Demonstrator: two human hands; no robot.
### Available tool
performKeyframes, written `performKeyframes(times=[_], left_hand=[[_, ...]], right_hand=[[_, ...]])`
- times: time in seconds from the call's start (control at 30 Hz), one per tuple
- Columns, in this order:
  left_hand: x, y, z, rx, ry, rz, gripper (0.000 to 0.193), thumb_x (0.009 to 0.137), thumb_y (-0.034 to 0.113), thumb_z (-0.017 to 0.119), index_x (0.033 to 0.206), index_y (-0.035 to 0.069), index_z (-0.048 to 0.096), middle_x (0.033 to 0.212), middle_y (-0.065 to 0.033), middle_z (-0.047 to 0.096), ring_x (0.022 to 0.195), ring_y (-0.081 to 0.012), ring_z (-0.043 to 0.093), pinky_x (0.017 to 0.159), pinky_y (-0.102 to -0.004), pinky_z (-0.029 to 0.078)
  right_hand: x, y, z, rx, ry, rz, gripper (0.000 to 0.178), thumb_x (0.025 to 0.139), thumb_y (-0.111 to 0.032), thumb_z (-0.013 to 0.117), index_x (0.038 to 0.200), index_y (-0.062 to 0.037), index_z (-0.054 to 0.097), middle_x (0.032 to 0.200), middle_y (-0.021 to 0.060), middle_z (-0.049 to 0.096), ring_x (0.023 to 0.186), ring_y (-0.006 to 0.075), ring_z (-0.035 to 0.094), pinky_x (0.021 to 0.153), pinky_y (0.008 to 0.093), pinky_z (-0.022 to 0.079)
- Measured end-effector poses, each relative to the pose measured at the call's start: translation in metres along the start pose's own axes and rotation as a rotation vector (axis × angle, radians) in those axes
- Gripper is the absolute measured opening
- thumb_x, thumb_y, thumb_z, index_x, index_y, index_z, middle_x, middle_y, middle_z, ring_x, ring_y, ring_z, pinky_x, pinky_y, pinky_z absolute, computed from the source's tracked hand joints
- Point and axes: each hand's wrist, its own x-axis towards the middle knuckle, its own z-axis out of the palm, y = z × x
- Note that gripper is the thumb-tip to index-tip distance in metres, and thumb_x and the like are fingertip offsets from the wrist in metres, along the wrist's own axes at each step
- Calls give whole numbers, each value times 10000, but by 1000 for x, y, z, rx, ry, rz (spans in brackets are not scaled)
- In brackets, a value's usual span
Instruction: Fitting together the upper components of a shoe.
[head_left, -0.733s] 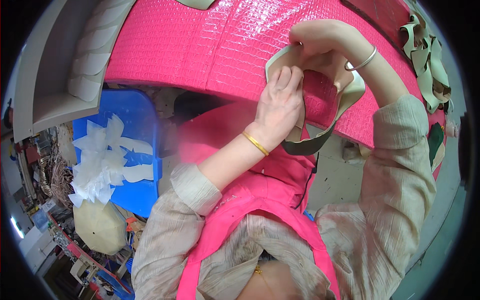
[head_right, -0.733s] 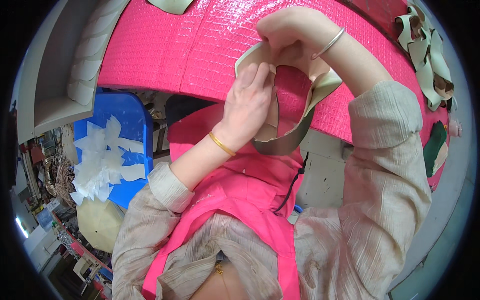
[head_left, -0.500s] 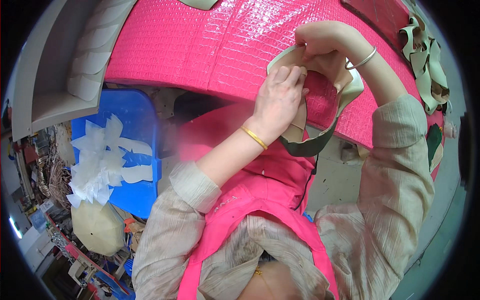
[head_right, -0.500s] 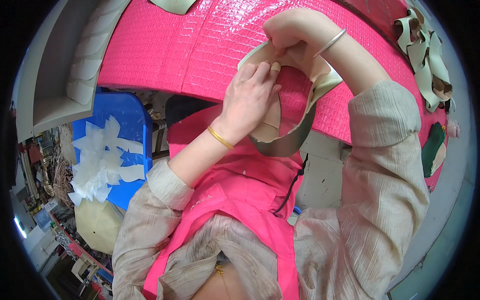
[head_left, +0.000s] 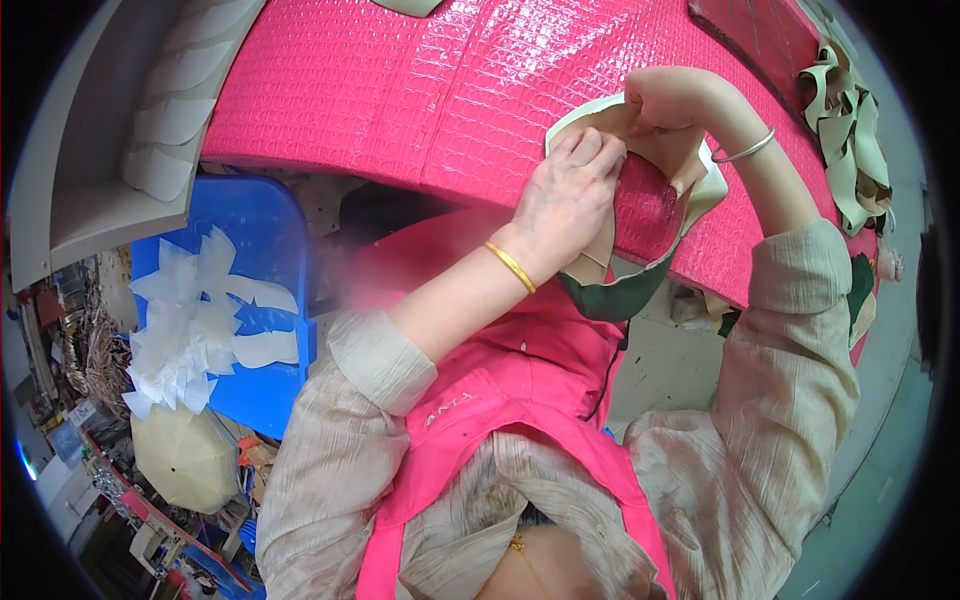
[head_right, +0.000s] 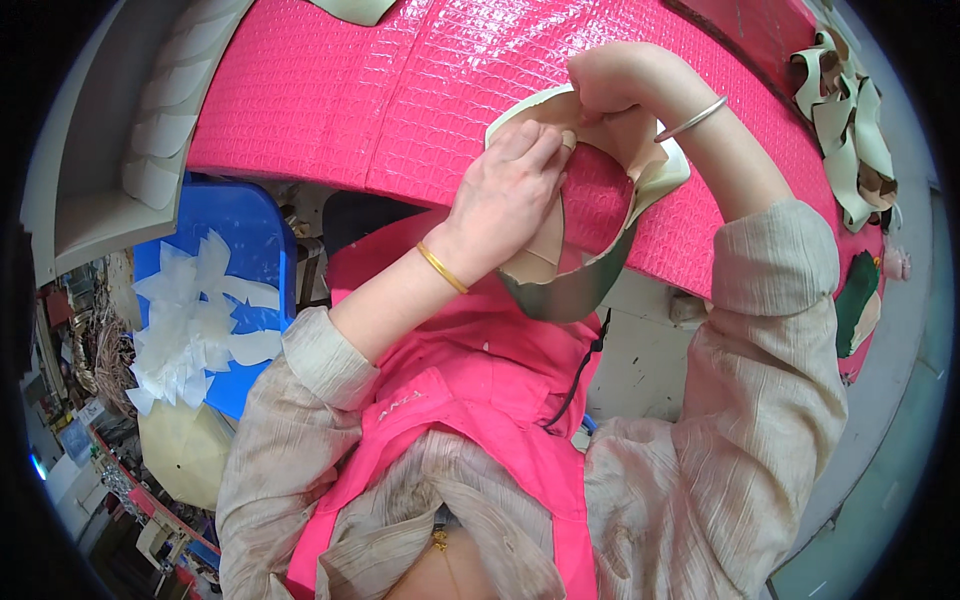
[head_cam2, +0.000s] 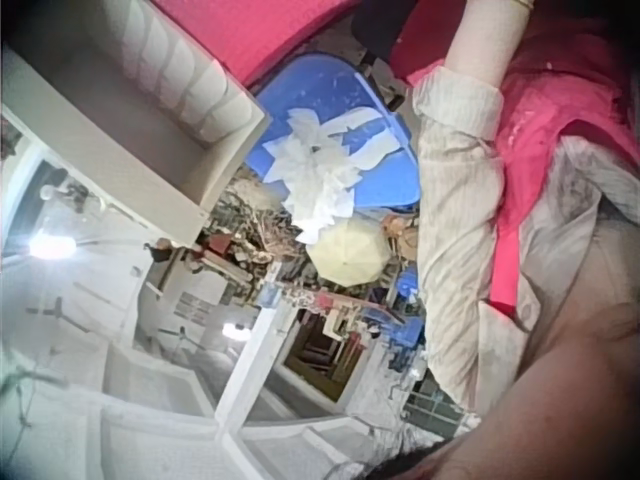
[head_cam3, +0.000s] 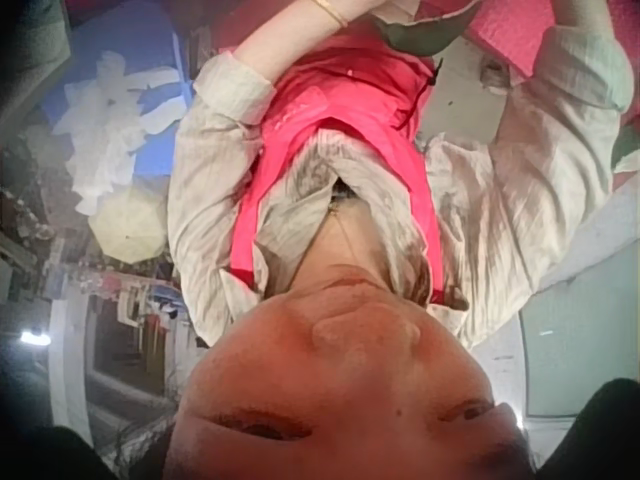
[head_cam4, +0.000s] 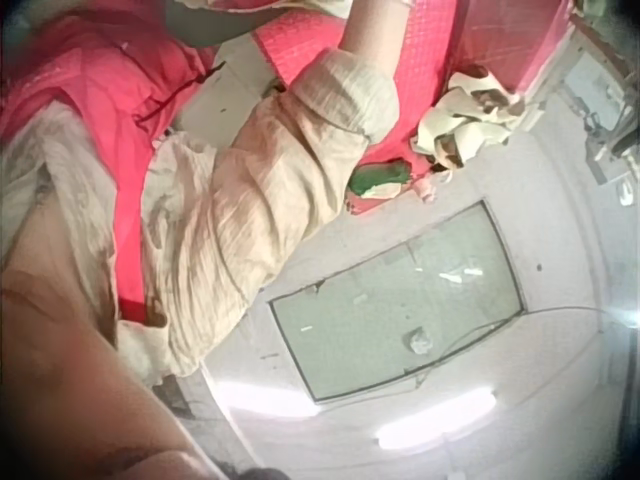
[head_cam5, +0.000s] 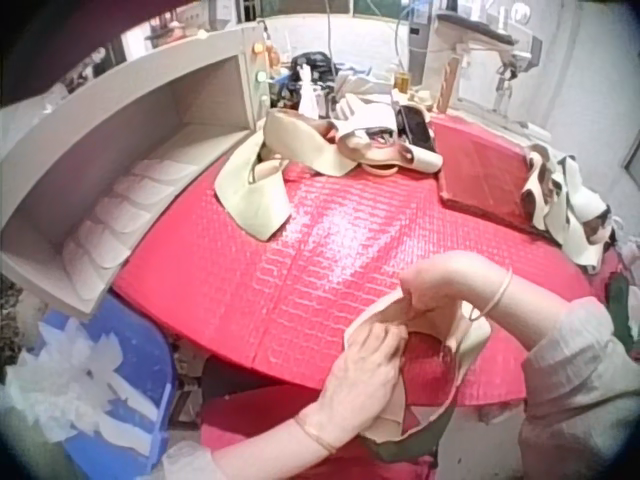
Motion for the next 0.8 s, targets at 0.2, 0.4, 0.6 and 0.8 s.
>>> performKeyframes(times=[0.2, 0.4, 0.6, 0.8], left_hand=[[11, 1, -6, -111, -151, -77, 327, 762, 183, 528, 1033, 1, 512, 962, -83, 481, 918, -228, 466, 856, -322, 388], [2, 16, 10, 62, 18, -129, 404, 775, 219, 520, 1075, -51, 499, 1135, -155, 456, 1086, -277, 399, 921, -332, 346], [13, 51, -5, 265, -308, -238, 439, 765, 229, 517, 1081, -74, 492, 1077, -167, 467, 1024, -278, 421, 909, -337, 341], [2, 17, -1, 56, -94, 21, 269, 729, 148, 522, 905, -51, 566, 931, -165, 473, 962, -285, 439, 863, -326, 364]], right_hand=[[-8, 8, 1, -76, -10, 60, 305, 672, -261, 651, 787, 18, 609, 582, 150, 549, 515, 205, 507, 507, 305, 423], [-65, 30, 31, 1144, 145, -152, 548, 648, -221, 729, 1078, 35, 506, 949, 71, 576, 896, 115, 507, 808, 264, 405], [-48, 30, 32, 744, 267, -46, 505, 594, -123, 749, 1014, 47, 526, 879, 73, 583, 840, 120, 519, 774, 267, 415], [-54, 38, 44, 572, 426, -213, 374, 586, -99, 726, 890, 32, 551, 780, 53, 570, 731, 133, 513, 694, 271, 420]])
